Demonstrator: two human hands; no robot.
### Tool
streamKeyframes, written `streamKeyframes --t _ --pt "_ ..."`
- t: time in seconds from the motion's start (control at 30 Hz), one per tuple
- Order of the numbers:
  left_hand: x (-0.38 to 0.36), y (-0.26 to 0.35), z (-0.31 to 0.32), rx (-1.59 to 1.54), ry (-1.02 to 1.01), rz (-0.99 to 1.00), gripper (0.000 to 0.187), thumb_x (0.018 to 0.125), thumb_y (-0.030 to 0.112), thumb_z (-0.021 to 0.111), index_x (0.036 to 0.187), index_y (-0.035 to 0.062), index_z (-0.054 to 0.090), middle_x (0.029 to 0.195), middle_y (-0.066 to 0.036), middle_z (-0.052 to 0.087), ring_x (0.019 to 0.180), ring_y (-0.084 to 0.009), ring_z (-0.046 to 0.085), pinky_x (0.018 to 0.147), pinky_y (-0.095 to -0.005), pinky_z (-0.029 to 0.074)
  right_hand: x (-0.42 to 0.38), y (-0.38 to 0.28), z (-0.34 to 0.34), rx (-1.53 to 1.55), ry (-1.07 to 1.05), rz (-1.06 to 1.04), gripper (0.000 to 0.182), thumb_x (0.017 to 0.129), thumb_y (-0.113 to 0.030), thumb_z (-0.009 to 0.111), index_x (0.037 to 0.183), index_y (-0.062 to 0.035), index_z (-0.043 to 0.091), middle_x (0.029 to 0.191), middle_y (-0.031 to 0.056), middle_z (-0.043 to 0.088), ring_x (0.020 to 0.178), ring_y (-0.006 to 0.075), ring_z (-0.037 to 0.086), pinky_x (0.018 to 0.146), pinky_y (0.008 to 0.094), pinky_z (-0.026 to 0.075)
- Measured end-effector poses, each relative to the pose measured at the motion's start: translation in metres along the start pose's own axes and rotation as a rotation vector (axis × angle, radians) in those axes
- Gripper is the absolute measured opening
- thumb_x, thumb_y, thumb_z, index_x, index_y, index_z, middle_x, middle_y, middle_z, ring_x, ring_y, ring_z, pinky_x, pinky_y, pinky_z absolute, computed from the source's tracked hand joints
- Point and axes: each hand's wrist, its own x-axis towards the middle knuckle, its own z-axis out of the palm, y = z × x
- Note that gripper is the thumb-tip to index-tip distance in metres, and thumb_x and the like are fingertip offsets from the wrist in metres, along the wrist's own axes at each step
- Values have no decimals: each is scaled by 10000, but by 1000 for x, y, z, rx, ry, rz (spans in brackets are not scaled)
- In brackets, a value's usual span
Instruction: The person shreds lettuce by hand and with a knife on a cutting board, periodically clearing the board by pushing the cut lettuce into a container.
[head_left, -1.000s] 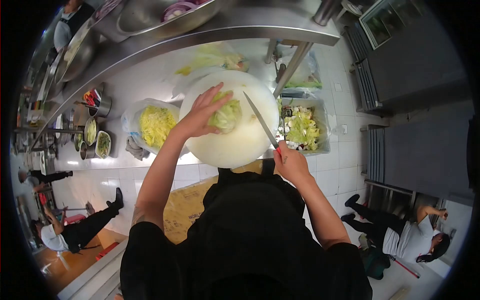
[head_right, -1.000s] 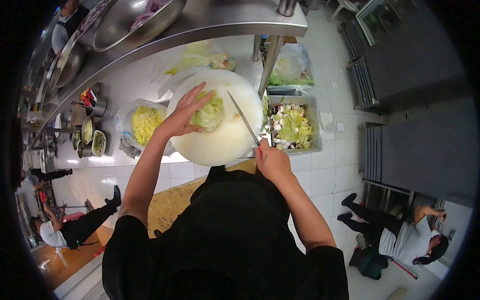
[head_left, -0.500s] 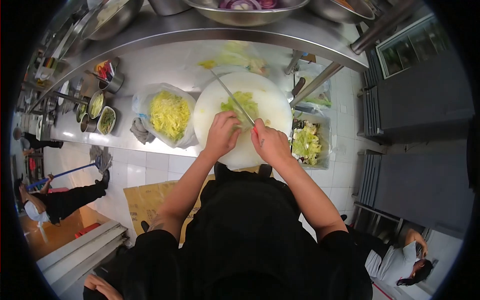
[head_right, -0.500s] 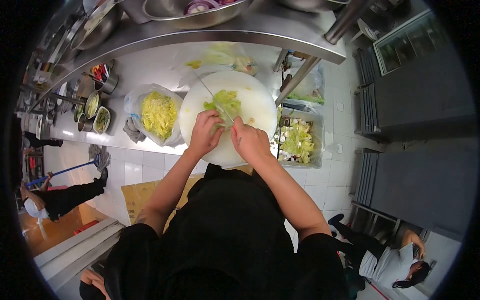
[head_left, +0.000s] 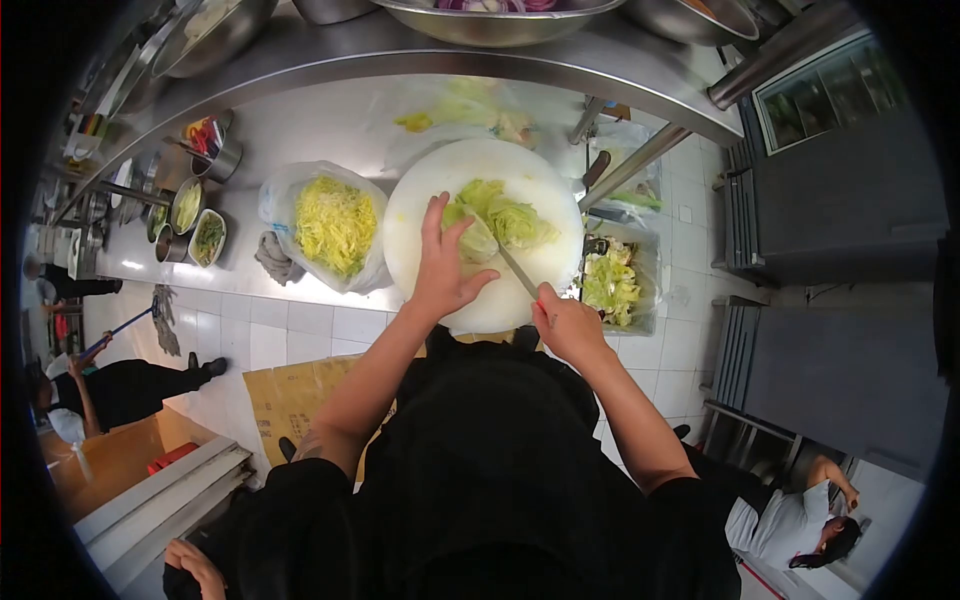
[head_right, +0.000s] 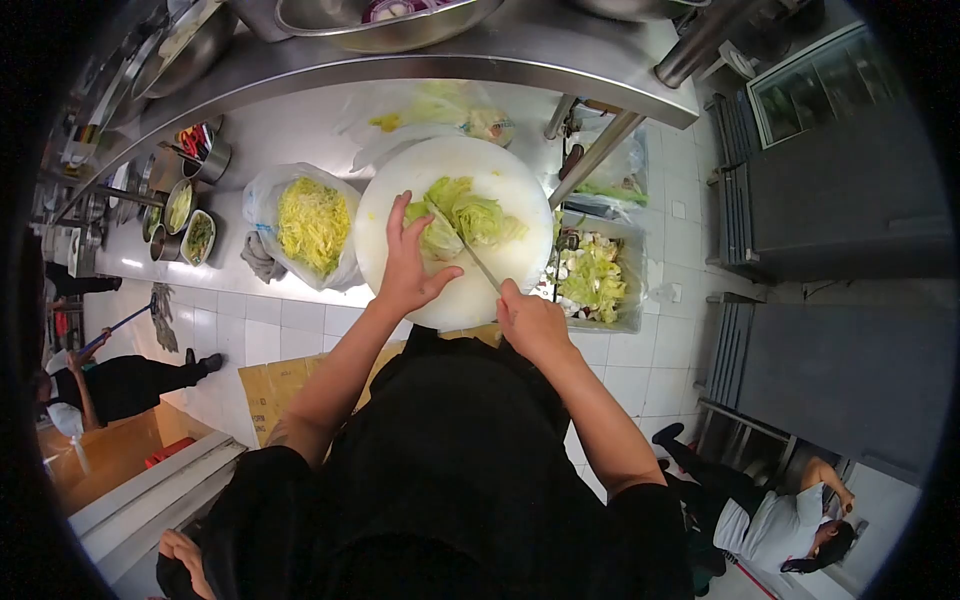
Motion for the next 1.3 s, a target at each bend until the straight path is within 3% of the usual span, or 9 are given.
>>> streamKeyframes --t 0.2,0.37,0.43,0.57,0.67,0.87,0.97,1.17,1.3 --pt "-4 -39 20 -141 -107 -171 817 801 83 905 1521 72 517 1612 -314 420 1468 -545 485 1231 -562 450 -46 20 -7 326 161 52 235 1106 -270 675 1138 -55 587 797 247 732 782 493 737 683 578 550" --pt "23 -94 -9 1 -32 -96 801 819 58 869 1531 88 504 1571 -292 461 1447 -535 509 1216 -540 468 -72 39 -21 476 210 226 260 1128 -224 680 1132 14 576 741 177 657 659 292 688 647 446 526" --pt "50 -114 -12 -70 -131 -81 817 819 62 872 1545 115 501 1609 -291 444 1484 -522 487 1230 -545 454 -70 50 -14 537 175 342 280 1124 -288 662 1180 -21 599 850 285 720 821 524 717 707 549 536" --pt "87 -121 -28 -17 -518 -78 922 817 77 881 1628 187 457 1699 -281 395 1553 -505 442 1254 -549 438 -60 60 5 511 182 359 288 1128 -296 644 1143 -15 586 869 299 721 856 541 711 735 574 535" --pt "102 -73 -44 331 -526 72 903 825 76 870 1638 219 504 1735 -232 404 1562 -503 443 1254 -543 451 -57 56 5 403 153 352 296 1127 -305 635 1124 -16 569 869 305 722 863 549 707 753 596 532" --pt "113 -34 22 -156 -795 234 712 839 38 850 1513 149 650 1584 -160 611 1515 -388 536 1205 -475 503 -58 52 1 518 77 430 319 1127 -325 627 1107 -18 542 863 306 719 866 551 706 771 616 527" --pt "129 -35 37 -15 -1087 63 650 864 60 859 1477 118 650 1464 -141 694 1402 -323 645 1139 -440 531 -57 62 2 478 78 400 324 1127 -329 626 1102 -18 540 847 303 713 854 547 709 769 612 530" --pt "93 -25 16 -637 -751 -759 606 938 235 884 1460 69 624 1398 -99 716 1301 -245 675 1060 -382 536 -62 60 2 628 50 450 313 1126 -320 633 1103 -22 541 838 297 713 847 547 709 757 595 534" --pt "66 7 20 -770 -462 -869 572 991 256 857 1463 54 604 1338 -92 704 1260 -217 667 1070 -362 522 -66 55 7 632 145 428 289 1122 -298 647 1116 -21 565 835 294 714 852 543 712 745 586 536"
